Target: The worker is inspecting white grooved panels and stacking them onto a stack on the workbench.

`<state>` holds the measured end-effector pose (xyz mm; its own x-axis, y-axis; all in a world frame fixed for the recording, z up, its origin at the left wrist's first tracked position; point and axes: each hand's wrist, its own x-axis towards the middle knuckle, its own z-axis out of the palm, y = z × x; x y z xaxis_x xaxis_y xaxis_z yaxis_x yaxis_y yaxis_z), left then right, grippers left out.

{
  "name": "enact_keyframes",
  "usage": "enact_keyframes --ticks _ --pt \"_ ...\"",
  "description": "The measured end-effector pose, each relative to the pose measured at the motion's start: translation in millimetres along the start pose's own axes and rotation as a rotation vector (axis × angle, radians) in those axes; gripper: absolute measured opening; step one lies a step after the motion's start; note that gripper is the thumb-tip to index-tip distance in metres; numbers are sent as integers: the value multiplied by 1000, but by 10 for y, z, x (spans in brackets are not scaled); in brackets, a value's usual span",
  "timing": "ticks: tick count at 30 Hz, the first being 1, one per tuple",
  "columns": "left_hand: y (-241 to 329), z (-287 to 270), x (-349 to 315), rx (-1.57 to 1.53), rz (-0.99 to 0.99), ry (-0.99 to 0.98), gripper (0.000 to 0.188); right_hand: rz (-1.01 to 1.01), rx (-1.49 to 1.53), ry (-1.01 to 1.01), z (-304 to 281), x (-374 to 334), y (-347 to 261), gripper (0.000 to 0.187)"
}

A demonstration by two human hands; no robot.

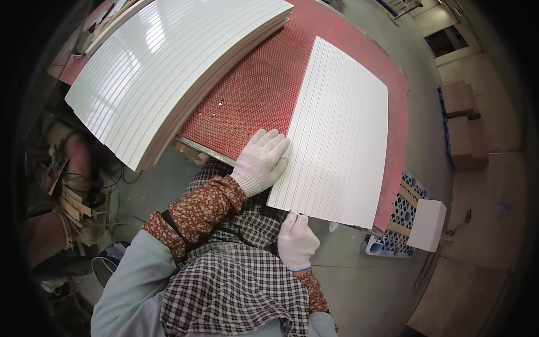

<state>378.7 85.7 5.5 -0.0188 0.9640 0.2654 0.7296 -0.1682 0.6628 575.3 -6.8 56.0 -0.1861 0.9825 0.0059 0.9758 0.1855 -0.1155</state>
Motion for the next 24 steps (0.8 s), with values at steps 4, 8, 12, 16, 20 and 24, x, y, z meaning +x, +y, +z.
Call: enact_keyframes --ticks 4,8,12,16,20,24 --pt "27 -48 56 32 26 7 31 -18 -17 27 -67 84 -54 26" --pt "120 -93 -7 34 25 41 26 -19 -22 -12 -154 67 -29 25" --pt "337 -208 51 49 63 63 23 -35 -166 -70 -287 390 5 26" --pt "477 -317 34 23 104 135 26 15 -81 -107 -336 1130 -31 30" --pt "740 -333 90 13 179 118 28 -6 -128 -31 -496 2023 151 37" --pt "923 -328 85 -1 237 245 33 58 -189 -9 -796 2926 106 44"
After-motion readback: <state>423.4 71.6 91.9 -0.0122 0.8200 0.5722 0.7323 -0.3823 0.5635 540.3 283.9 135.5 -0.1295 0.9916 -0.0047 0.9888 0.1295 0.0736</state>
